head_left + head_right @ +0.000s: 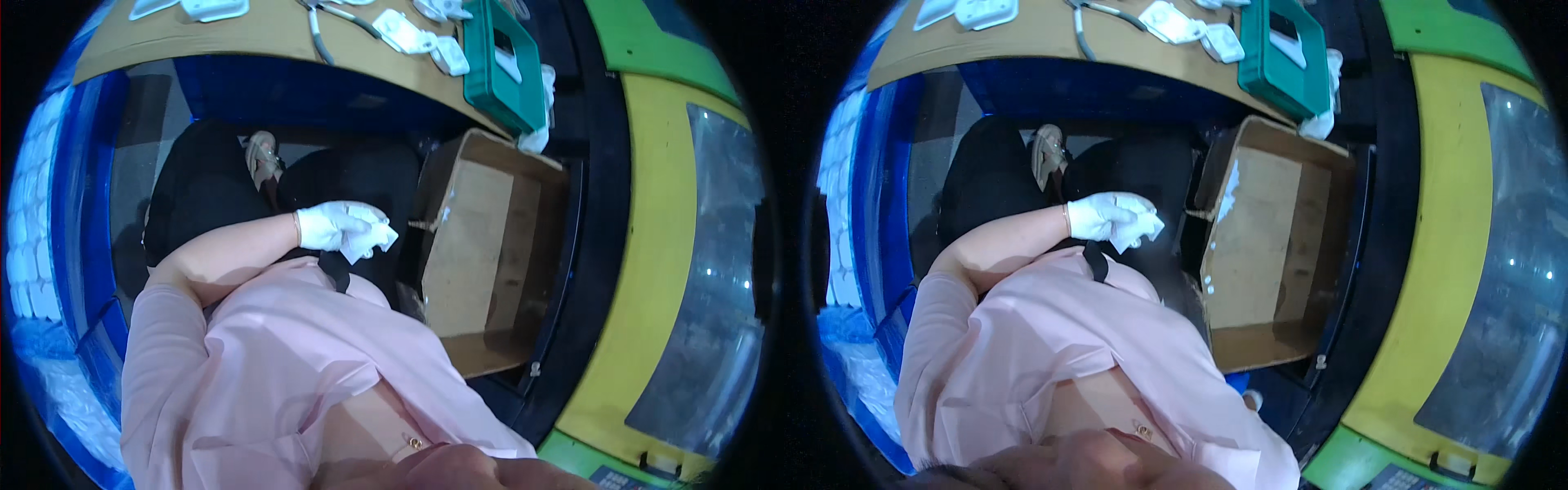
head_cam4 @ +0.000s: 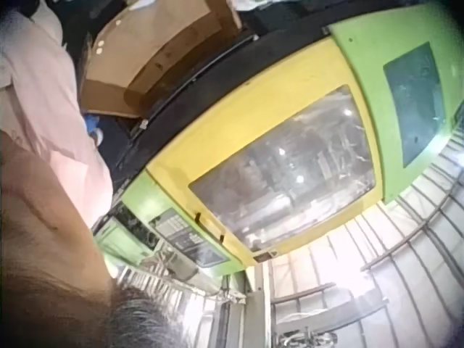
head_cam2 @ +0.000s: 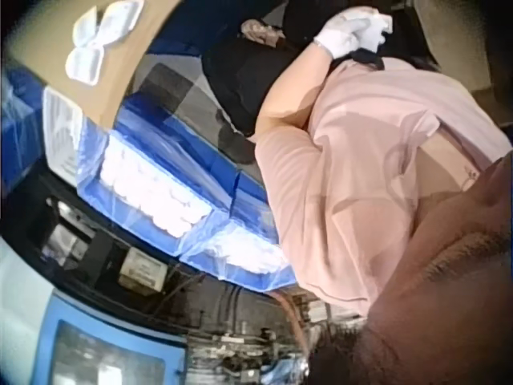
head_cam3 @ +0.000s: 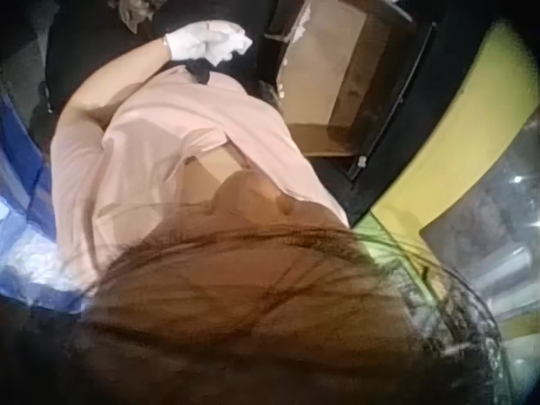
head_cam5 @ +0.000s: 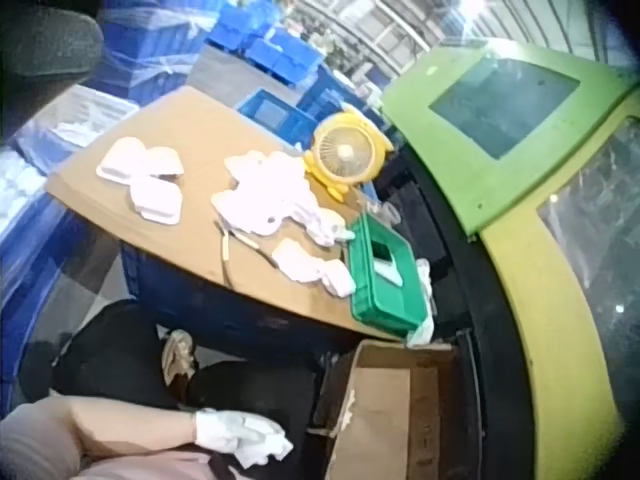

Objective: Assembling plastic component housings using pliers at a manual assembly station.

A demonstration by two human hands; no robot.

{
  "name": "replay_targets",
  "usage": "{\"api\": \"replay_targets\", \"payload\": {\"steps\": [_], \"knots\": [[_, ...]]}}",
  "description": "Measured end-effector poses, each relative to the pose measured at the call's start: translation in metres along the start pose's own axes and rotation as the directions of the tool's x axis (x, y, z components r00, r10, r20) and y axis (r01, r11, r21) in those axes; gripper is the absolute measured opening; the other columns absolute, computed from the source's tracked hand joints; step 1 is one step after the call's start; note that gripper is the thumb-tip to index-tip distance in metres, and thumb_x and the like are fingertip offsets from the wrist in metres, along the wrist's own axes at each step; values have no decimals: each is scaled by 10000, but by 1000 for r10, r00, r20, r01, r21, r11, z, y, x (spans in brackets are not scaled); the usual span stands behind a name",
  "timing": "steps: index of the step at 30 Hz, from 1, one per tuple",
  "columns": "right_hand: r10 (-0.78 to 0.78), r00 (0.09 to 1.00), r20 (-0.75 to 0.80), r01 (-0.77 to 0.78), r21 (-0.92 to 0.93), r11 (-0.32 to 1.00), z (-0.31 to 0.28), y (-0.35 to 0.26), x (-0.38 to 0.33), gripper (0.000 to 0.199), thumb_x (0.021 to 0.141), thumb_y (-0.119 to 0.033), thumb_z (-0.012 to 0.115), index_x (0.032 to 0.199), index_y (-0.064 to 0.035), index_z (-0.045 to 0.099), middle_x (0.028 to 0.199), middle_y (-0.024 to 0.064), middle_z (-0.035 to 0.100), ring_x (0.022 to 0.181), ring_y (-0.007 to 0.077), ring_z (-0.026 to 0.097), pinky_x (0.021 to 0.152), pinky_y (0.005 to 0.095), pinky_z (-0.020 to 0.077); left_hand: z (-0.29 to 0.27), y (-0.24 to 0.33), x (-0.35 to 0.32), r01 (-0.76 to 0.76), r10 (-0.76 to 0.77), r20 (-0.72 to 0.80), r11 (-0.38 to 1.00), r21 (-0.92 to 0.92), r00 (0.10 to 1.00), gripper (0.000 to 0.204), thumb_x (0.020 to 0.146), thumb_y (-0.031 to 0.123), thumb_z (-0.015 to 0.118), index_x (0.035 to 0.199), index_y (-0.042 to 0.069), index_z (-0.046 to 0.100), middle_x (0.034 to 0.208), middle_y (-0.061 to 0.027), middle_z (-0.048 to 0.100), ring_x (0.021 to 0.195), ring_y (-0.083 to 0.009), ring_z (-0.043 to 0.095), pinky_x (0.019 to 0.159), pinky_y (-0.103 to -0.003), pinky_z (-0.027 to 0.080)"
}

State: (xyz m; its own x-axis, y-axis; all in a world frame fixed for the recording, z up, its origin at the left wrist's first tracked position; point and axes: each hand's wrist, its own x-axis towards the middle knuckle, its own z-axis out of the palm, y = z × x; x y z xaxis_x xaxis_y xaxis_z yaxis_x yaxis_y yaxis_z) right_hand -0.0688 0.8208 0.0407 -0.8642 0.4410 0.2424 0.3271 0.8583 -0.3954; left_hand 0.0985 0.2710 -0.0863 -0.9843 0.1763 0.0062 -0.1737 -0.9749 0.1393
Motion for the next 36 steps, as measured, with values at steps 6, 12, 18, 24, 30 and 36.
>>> {"api": "replay_targets", "payload": {"steps": [6, 12, 18, 24, 30, 36], "knots": [[96, 994, -59, -109, -294, 950, -11, 15, -21, 300, 879, -249, 458, 945, -24, 645, 1034, 150, 621, 926, 301, 599, 820, 422, 479, 16, 6, -5, 85, -78, -105, 994, 70, 991, 466, 820, 50, 612, 1264, 33, 469, 1125, -180, 578, 862, -325, 644, 745, -392, 563], [208, 967, -150, -257, -563, 785, -54, 57, -30, 318, 862, -266, 478, 935, -17, 661, 1055, 180, 631, 940, 338, 614, 812, 444, 494, 12, 4, 1, 72, -69, -88, 997, 23, 994, 422, 825, 40, 607, 1232, 38, 494, 1120, -183, 573, 853, -336, 637, 737, -381, 568], [-644, 724, -249, 558, -338, 758, -23, -83, 4, 246, 818, -91, 549, 1003, 53, 621, 974, 211, 634, 939, 332, 601, 867, 375, 455, 7, 8, -2, 64, -64, -69, 998, -2, 996, 417, 822, 40, 610, 1224, 39, 501, 1119, -190, 573, 860, -338, 633, 734, -373, 565], [-799, 566, 203, 737, 312, 600, 140, -247, 13, 453, 792, -103, 646, 1209, 17, 514, 1161, 188, 564, 1110, 288, 533, 945, 349, 419, 11, 4, 2, 20, -11, -99, 996, 91, 995, 449, 803, 60, 640, 1227, 29, 496, 1115, -195, 574, 874, -324, 635, 758, -381, 561], [-671, 537, 511, 739, 99, 667, 317, -315, 2, 672, 703, -323, 713, 1215, 39, 471, 1170, 276, 548, 1087, 402, 537, 934, 416, 432, 9, 6, 0, 39, -22, -150, 993, 110, 988, 467, 815, 67, 638, 1253, 30, 480, 1177, -155, 554, 1005, -292, 599, 838, -433, 532], [-596, 557, 578, 714, 32, 699, 377, -362, -10, 657, 649, -258, 698, 1191, 41, 479, 1108, 294, 572, 1054, 435, 546, 916, 415, 447, 9, 5, 11, 36, -8, -314, 996, 85, 950, 423, 820, 61, 639, 1219, 25, 504, 1113, -183, 579, 897, -310, 626, 803, -408, 534]]}}
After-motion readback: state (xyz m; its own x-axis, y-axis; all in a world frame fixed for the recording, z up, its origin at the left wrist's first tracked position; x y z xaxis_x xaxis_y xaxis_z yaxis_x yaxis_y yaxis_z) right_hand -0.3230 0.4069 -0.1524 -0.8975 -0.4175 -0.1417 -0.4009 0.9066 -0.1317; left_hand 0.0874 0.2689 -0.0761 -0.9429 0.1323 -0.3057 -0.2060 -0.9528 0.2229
